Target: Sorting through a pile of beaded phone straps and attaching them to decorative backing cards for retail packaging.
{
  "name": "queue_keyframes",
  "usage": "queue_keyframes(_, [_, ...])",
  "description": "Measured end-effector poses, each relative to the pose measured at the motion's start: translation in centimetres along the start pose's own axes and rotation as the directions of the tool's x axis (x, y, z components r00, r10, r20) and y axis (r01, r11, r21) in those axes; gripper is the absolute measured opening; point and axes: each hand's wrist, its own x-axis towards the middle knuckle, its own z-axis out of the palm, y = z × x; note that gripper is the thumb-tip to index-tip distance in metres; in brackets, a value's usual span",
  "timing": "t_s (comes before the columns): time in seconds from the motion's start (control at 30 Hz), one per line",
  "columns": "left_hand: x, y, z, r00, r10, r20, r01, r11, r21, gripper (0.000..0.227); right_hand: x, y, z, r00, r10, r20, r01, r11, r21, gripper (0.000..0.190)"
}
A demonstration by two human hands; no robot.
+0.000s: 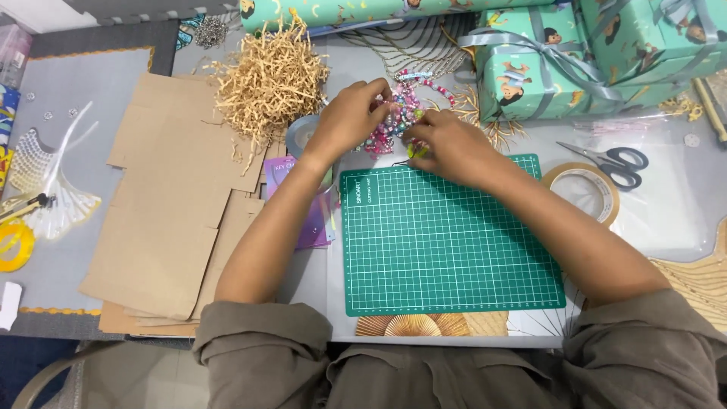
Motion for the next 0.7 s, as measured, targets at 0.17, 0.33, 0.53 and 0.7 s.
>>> queue_keyframes(0.17, [-1.1, -0.9, 1.6, 0.991, 0.100, -0.093, -0.071, 0.957, 0.280, 0.042, 0.5, 6.3, 6.0, 0.982, 0.031, -0.186, -0.053, 0.992, -0.117, 0.023])
queue_keyframes(0.33, [-5.5, -4.2, -0.4, 0.997, 0.079, 0.008, -0.076, 0.926, 0.370, 0.024, -0.1, 5.2, 5.7, 0.946, -0.026, -0.323, -0.030, 0.985, -0.169, 0.010])
queue_keyframes(0.53, [-8.2, -6.3, -2.5, 0.986, -0.144, 0.082, 0.099, 0.909, 0.406, 0.036, -0.7, 0.5, 3.5, 0.959, -0.096, -0.267, 0.071, 0.992, -0.100, 0.018])
queue_keyframes(0.7, [-9.1, -9.0, 0.0, 0.994, -0.105, -0.030, 0.108, 0.897, 0.428, 0.022, -1.7, -1.8, 1.6, 0.986, -0.074, -0.149, 0.085, 0.994, 0.075, 0.017])
